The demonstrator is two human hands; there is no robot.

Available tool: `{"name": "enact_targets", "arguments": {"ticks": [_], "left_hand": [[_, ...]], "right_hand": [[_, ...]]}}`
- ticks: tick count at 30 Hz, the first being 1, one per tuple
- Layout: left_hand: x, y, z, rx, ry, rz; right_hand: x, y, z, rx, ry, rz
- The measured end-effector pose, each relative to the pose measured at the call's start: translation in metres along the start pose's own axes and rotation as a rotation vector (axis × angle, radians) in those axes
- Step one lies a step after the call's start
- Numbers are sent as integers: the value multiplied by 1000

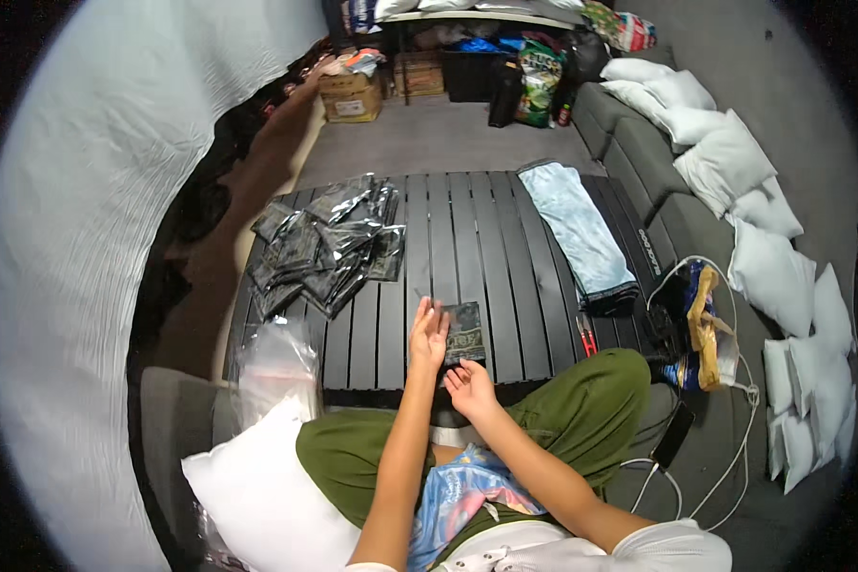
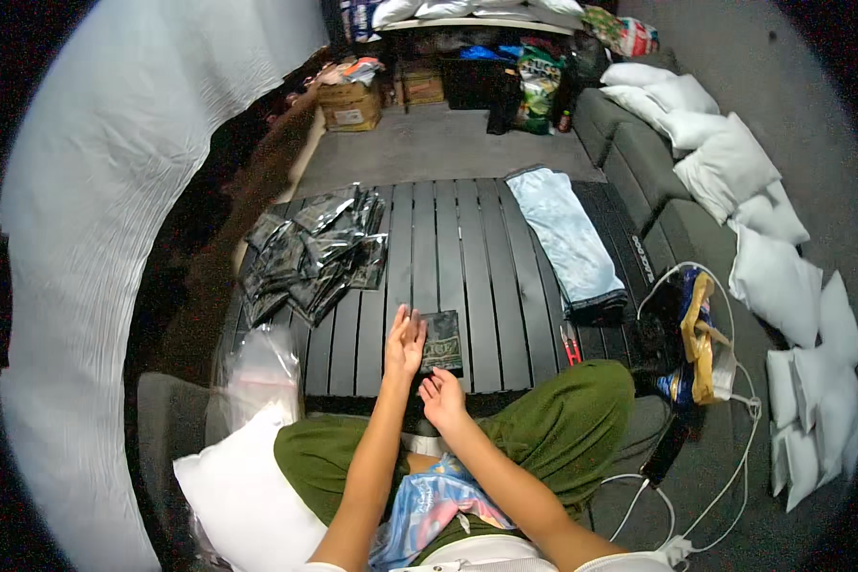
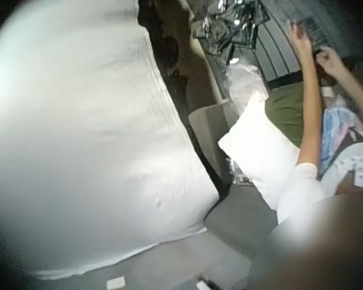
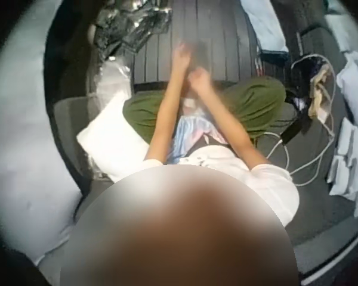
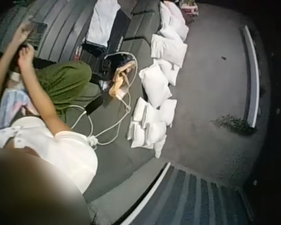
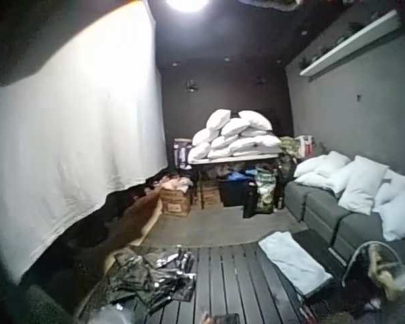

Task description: Fold fabric patches and place them into small plastic bags.

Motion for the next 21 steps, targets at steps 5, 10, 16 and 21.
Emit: {"name": "enact_targets", "arguments": {"ticks": [5, 10, 16, 21], "left_hand": [[-2, -3, 3, 46, 51, -12], [-8, 3, -1, 20, 70, 20], [-6, -5, 3, 7, 61, -33], [-5, -7, 3, -20, 86, -37]], "right_hand": [[2, -4, -13, 3, -125, 46], [9, -1, -16, -60, -261, 65], [8, 4, -21, -103, -358, 355], [19, 1, -23, -7, -370, 450]]}}
Point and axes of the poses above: each hand's wrist, its own x-axis towards the middle knuckle, its own z-axis out of the back of the hand, y = z × x, the point moved 7 cm from there along x, towards the middle knuckle, and after that the axes turned 13 degrees about -y, right-handed, at the moved point
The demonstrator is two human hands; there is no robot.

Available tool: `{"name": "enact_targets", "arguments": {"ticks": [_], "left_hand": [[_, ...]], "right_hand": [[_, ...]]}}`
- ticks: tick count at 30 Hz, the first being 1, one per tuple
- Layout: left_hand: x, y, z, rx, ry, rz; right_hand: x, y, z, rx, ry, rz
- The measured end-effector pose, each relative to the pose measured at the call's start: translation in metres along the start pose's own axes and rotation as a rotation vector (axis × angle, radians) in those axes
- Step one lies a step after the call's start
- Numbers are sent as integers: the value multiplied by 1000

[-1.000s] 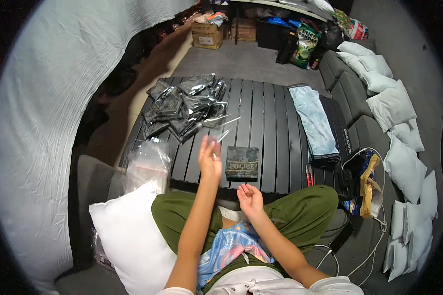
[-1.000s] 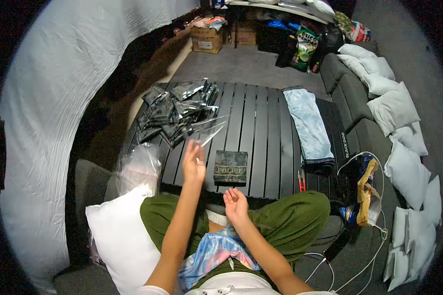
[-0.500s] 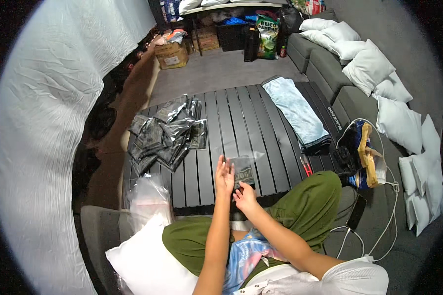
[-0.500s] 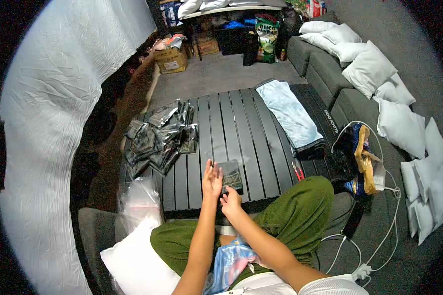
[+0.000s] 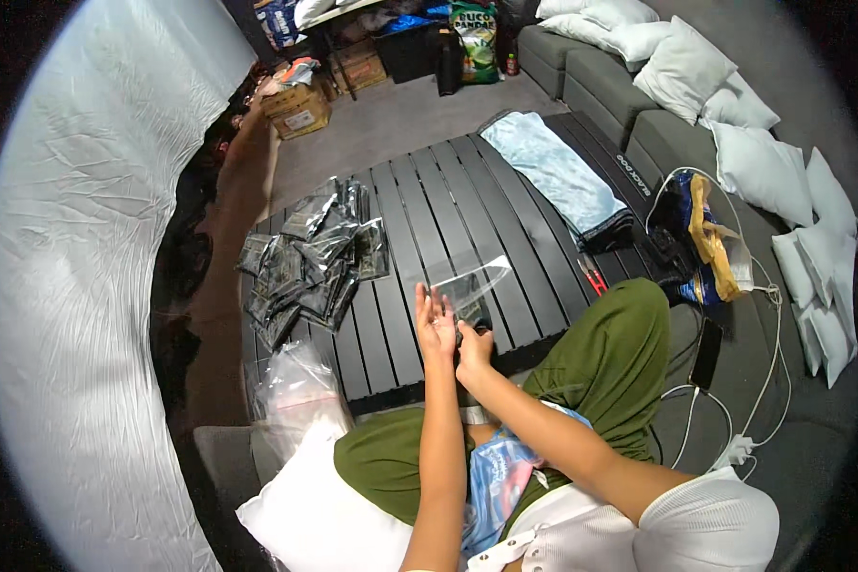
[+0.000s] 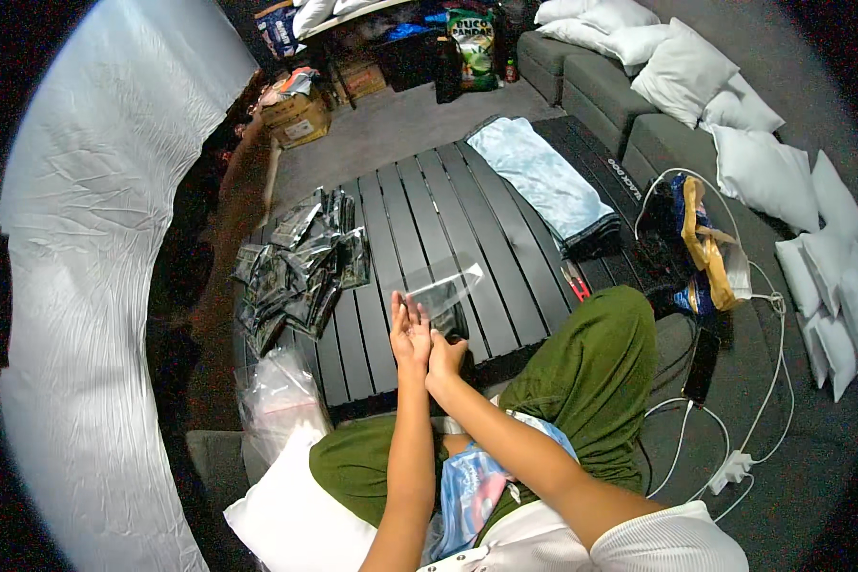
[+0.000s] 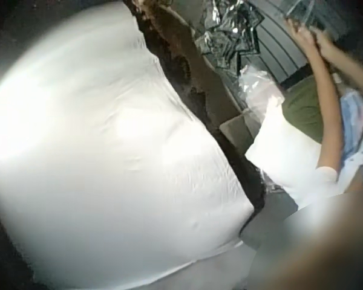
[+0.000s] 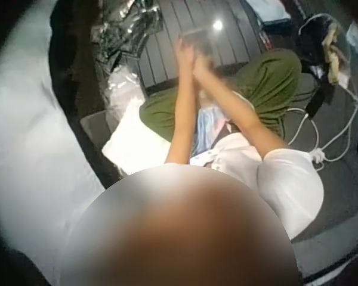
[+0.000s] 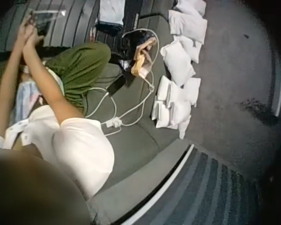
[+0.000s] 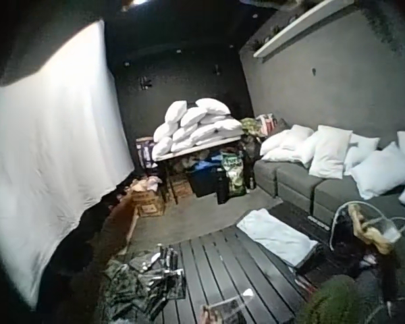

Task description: Fold fabric patches and place them into small plastic bags.

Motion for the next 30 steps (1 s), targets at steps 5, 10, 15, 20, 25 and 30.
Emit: {"name": "enact_targets", "arguments": {"ticks": [5, 10, 15, 20, 25, 30], "left_hand": [[-5, 6, -6, -31, -25, 44], [-4, -3, -1, -45, -9, 43], [-5, -1, -2, -71, -26, 70], [-3, -1, -4, -5, -28, 37], [-7, -7, 10, 319, -217, 38], [-27, -85, -15, 801, -322, -468]], "right_hand": [[22, -8, 15, 24, -31, -52], [-6, -10, 7, 102, -45, -251], [-14, -13, 11, 200, -145, -330], [-12, 7, 4, 224, 17, -54], [7, 34, 22, -172, 102, 224], [41, 58, 56, 106, 294, -55]]}}
Point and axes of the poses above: each hand's wrist, its own x-axis towards the middle knuckle, its own z-axis out of the back of the hand, y = z × x, the point moved 7 cm from there along x, towards the middle knuckle, and after that the axes turned 13 degrees about -y, right-handed, at the moved point
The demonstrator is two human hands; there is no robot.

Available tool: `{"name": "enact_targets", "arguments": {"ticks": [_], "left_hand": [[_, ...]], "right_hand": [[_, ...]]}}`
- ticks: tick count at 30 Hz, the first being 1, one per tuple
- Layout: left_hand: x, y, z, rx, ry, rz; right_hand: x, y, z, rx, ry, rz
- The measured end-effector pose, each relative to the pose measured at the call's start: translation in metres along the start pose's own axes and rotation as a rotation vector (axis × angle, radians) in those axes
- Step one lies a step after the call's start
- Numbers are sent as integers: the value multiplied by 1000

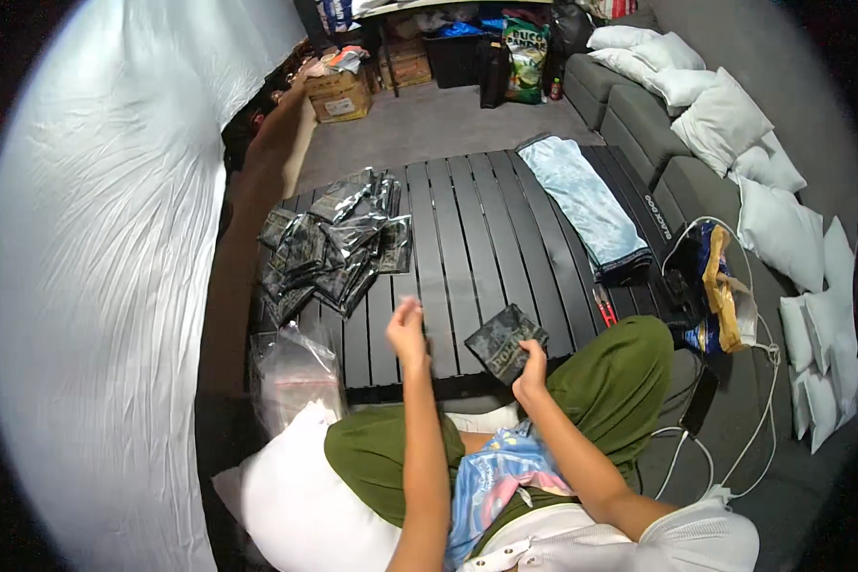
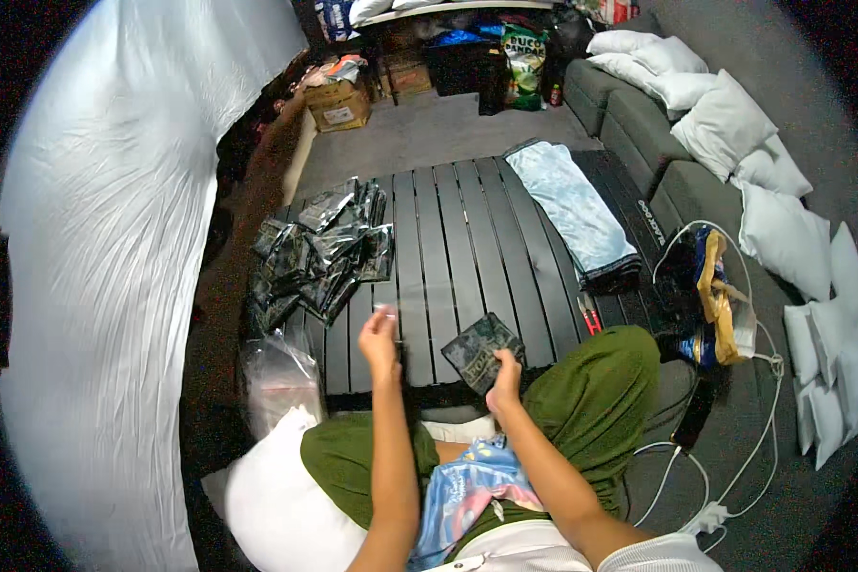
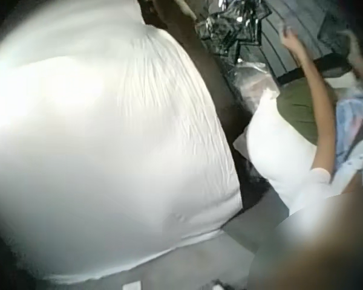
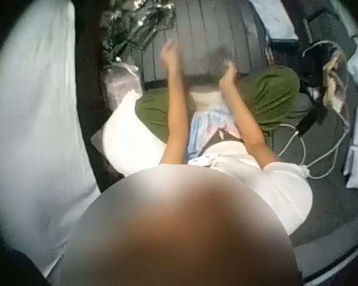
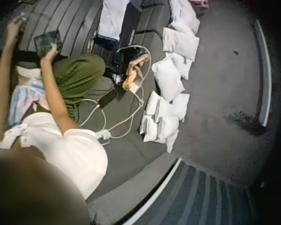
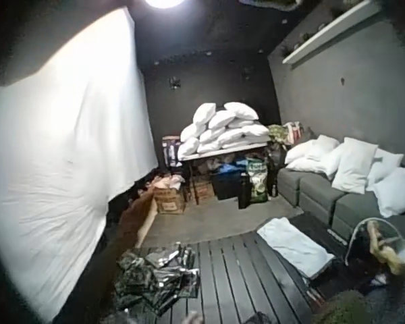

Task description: Fold fabric patches and place them into small plastic bags.

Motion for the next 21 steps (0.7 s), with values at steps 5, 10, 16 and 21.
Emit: {"name": "enact_targets", "arguments": {"ticks": [5, 10, 16, 21], "left_hand": [[-34, -102, 3, 372, -91, -613], [-85, -91, -16, 697, 336, -1014], [-105, -64, -24, 762, 445, -927], [-109, -59, -29, 723, 415, -956]], "right_hand": [[-12, 21, -6, 175, 249, -355], [-19, 15, -11, 130, 458, -486], [-26, 11, 2, -12, 394, -409], [-6, 30, 33, -408, 184, -46]]}}
Point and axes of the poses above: each hand's wrist, its own x-axis towards the middle knuckle, its own z-axis out of the back of the hand, y = z × x, the point moved 7 cm from there along x, towards the middle knuckle, and after that the axes turned 13 degrees about -y, right-handed, at the moved point
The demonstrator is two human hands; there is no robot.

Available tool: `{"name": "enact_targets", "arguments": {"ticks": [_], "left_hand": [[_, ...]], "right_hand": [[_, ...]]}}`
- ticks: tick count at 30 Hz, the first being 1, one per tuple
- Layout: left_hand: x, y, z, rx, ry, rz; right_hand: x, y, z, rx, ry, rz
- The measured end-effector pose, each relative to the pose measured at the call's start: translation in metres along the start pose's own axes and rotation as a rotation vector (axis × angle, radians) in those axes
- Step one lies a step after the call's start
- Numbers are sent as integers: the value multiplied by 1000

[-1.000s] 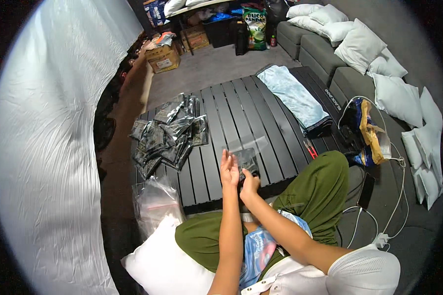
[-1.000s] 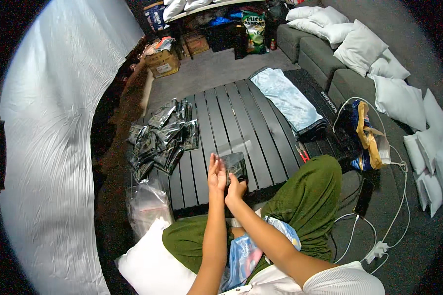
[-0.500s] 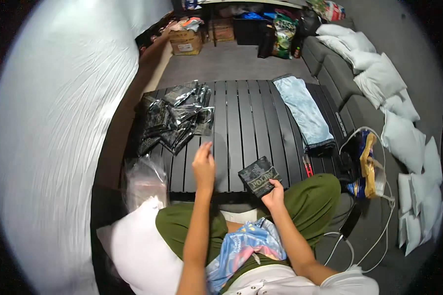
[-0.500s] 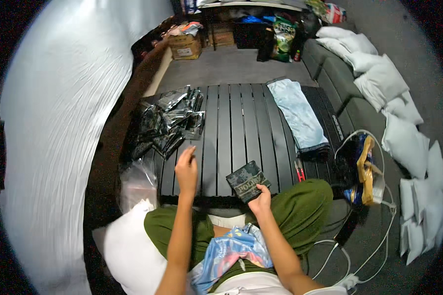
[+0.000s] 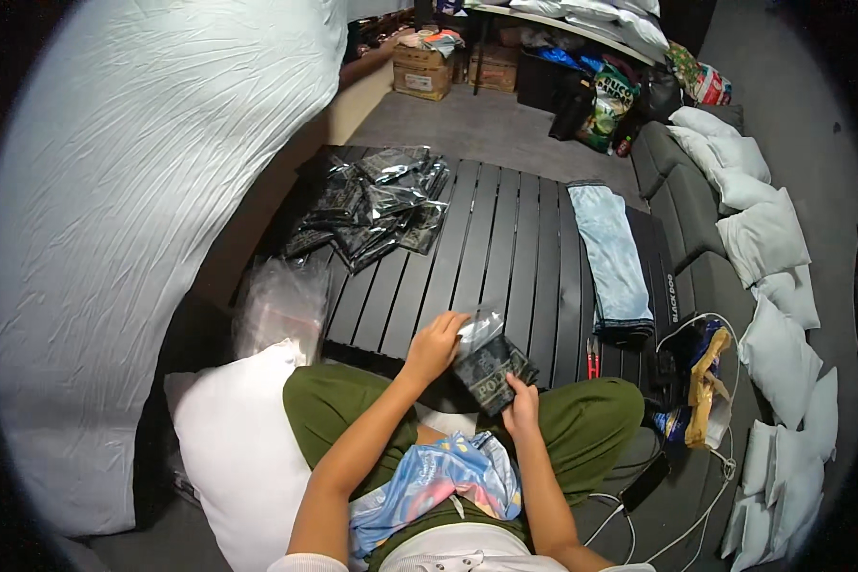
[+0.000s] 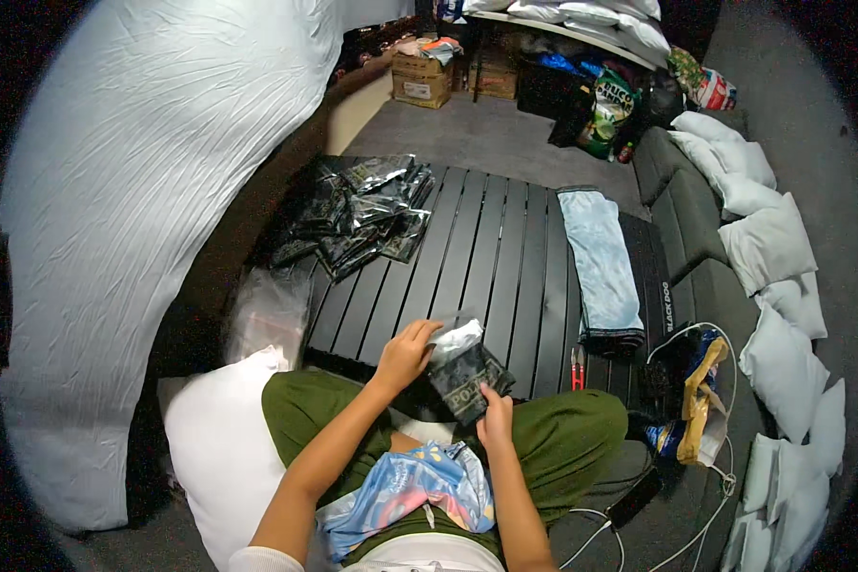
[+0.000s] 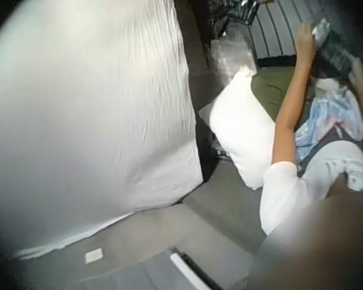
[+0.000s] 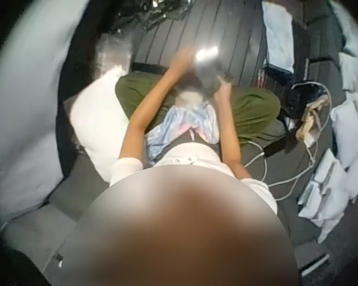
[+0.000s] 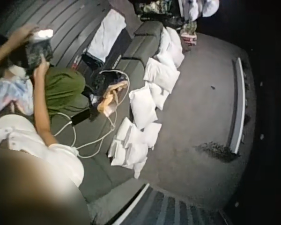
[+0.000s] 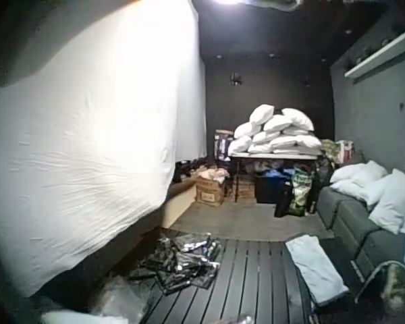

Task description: Fold fabric patches and place them into small plastic bags.

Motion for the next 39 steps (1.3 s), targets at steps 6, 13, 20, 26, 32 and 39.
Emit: {"name": "enact_targets", "arguments": {"ticks": [6, 13, 20, 26, 32, 39], "left_hand": [[0, -10, -2, 52, 18, -91], [2, -42, 8, 16, -56, -194], [6, -60, 18, -51, -94, -317], [2, -65, 16, -81, -34, -428], [-3, -71, 12, -183, -7, -413], [-12, -70, 3, -190, 99, -419]], "right_hand": [[-60, 70, -15, -173, 161, -107], [-39, 77, -57, 211, 467, -413], [-74, 85, -74, 600, 510, -364], [-56, 62, -59, 755, 602, -466], [-57, 49, -63, 846, 610, -506], [-72, 58, -64, 526, 451, -289]]}}
Point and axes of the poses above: each hand's wrist, its own x-axis towards the middle knuckle, its own z-axis out of the back of the hand, y = z × x, the point moved 7 cm from there along x, towards the middle knuckle, and after that the axes turned 13 degrees about -y, right-handed, at the moved point
